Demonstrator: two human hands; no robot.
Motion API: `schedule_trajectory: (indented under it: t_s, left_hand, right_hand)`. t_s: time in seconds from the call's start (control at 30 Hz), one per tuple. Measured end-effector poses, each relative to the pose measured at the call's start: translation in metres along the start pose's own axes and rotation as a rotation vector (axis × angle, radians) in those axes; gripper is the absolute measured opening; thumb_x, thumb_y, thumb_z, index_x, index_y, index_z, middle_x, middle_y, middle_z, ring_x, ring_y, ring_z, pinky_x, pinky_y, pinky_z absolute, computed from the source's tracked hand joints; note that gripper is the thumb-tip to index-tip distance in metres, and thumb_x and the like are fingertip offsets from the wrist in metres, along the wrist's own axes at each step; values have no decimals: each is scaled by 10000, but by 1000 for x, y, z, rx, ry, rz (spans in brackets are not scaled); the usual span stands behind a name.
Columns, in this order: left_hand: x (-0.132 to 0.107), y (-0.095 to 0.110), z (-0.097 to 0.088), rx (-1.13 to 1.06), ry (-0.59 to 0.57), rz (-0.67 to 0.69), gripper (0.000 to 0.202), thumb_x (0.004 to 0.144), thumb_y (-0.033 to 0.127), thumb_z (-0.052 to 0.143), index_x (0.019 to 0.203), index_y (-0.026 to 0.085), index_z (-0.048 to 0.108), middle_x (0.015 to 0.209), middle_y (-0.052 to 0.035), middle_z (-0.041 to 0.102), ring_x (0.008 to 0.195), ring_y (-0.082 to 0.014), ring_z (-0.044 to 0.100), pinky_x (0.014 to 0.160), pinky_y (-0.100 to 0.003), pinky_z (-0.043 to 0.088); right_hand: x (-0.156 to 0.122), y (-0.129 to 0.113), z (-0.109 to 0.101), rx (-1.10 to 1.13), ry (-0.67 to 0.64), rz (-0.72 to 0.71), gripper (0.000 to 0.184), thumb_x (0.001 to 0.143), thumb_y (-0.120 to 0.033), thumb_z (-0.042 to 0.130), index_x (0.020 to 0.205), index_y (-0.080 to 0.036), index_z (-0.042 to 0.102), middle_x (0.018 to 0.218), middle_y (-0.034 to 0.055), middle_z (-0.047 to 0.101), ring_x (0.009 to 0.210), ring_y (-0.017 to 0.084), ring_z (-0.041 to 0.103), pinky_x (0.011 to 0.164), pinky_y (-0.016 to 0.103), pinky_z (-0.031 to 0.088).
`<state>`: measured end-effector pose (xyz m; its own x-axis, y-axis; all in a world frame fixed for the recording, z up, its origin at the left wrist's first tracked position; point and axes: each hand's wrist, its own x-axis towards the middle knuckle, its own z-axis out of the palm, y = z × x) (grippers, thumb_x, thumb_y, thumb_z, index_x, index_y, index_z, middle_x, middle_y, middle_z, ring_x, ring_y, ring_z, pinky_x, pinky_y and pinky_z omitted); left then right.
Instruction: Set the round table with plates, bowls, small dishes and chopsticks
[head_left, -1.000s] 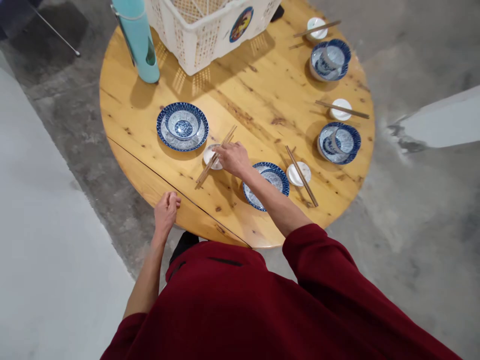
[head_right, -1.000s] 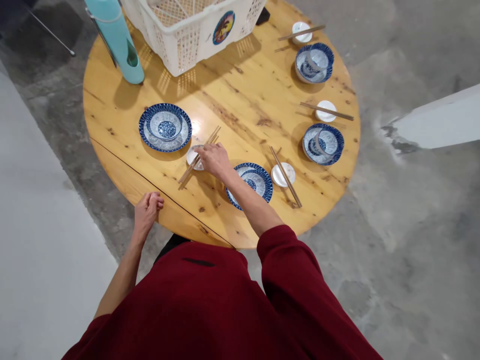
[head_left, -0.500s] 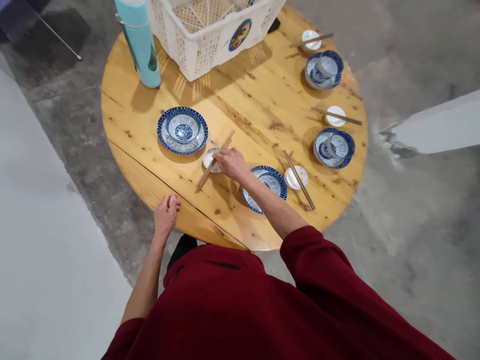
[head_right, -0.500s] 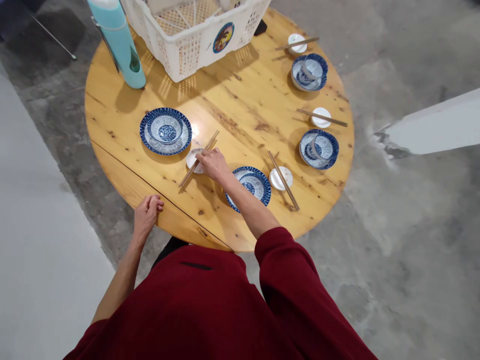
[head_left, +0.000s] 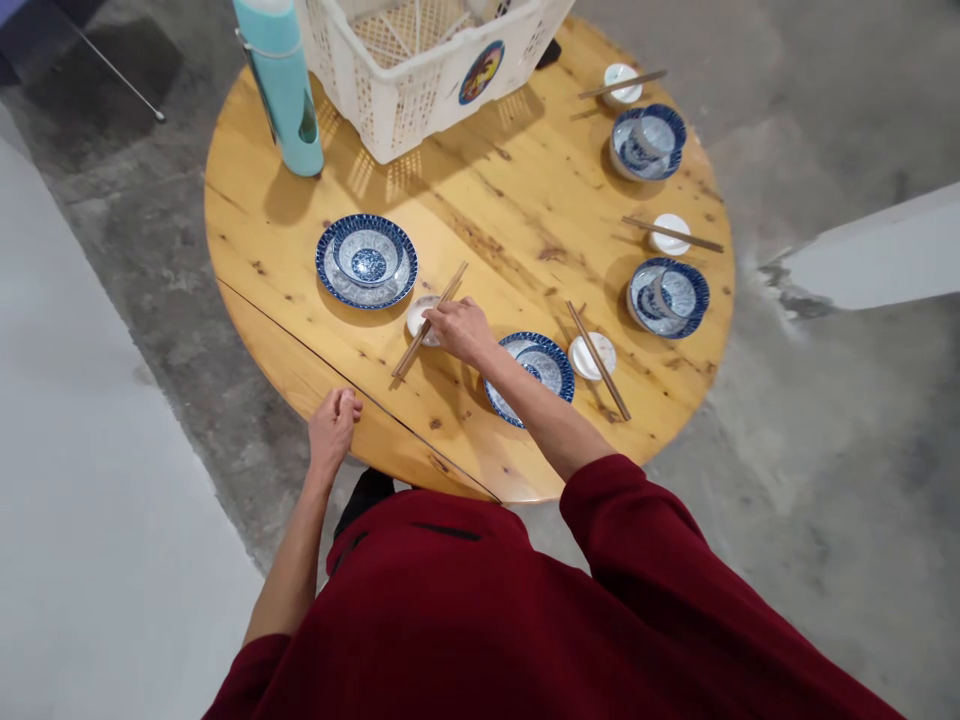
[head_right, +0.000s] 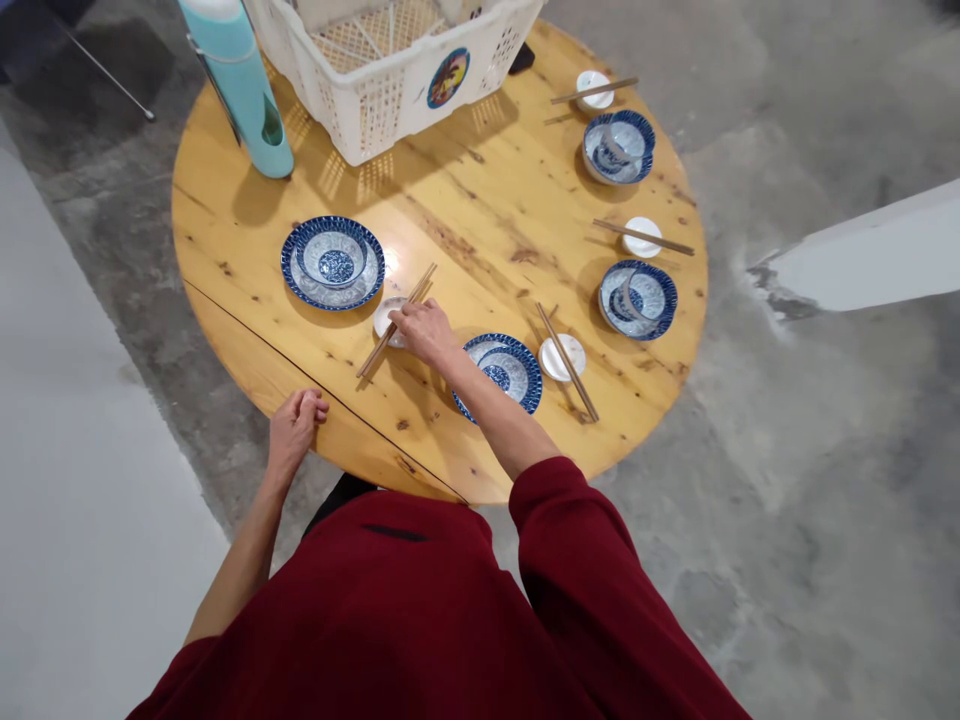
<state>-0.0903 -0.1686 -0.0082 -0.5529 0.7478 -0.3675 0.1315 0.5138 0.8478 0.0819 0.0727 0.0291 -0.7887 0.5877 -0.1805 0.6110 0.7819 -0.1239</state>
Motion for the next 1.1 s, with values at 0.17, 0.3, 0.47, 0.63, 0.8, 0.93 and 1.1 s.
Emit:
schedule_trajectory:
  t_s: [0.17, 0.3, 0.47, 0.63, 0.8, 0.93, 1.1]
  left_hand:
    - [0, -3, 0, 5, 1, 17, 382, 967, 525, 455, 964, 201, 657, 863, -49, 742, 731, -162, 694, 713, -276, 533]
    - [-2, -7, -1, -3, 3, 30, 384, 970, 522, 446, 956, 202, 656, 858, -49, 739, 725, -158, 692, 695, -266, 535]
    - [-17, -6, -12, 4, -3, 45, 360, 954, 522, 445, 920, 218, 635, 839, -49, 733, 714, -170, 698, 679, -274, 543]
    - [-43, 0, -23, 73, -17, 73, 348, 941, 539, 436, 910, 249, 627, 819, -35, 752, 729, -193, 723, 711, -290, 549]
    - [-53, -5, -12, 182, -137, 130, 347, 952, 525, 391, 875, 274, 619, 756, -17, 735, 702, -200, 717, 693, -295, 527]
    - [-54, 0, 3, 276, -264, 210, 334, 954, 493, 379, 903, 283, 634, 847, -40, 768, 795, -212, 754, 741, -302, 537]
    - [-56, 10, 13, 338, -345, 313, 346, 970, 490, 373, 960, 292, 657, 937, -72, 798, 909, -247, 783, 776, -323, 559]
  right_hand:
    - [-4, 0, -5, -31, 12, 16, 426, 964, -123, 489, 1358, -160, 646, 1137, 162, 745, 1035, 297, 649, 868, 380, 324]
    - [-14, -2, -15, -19, 41, 47, 469, 966, -129, 486, 1419, -155, 605, 1141, 173, 751, 1023, 292, 646, 884, 379, 332]
    - [-61, -23, -20, 111, 119, 131, 433, 1023, -229, 425, 1387, -153, 646, 1049, 157, 766, 954, 278, 668, 892, 376, 383]
    - [-156, -77, 16, 334, 75, 227, 415, 1006, -298, 406, 1190, -200, 764, 928, 139, 785, 869, 294, 722, 830, 392, 490]
    - [-224, -130, 75, 593, 152, 469, 426, 987, -368, 383, 1117, -358, 788, 1062, 82, 814, 911, 310, 778, 808, 436, 592]
    - [-241, -138, 83, 684, 166, 491, 407, 975, -393, 403, 1089, -380, 794, 1082, 71, 815, 947, 319, 784, 838, 462, 607]
    - [-244, -128, 73, 687, 224, 568, 415, 977, -368, 399, 1094, -310, 793, 1068, 97, 817, 947, 299, 785, 850, 419, 596]
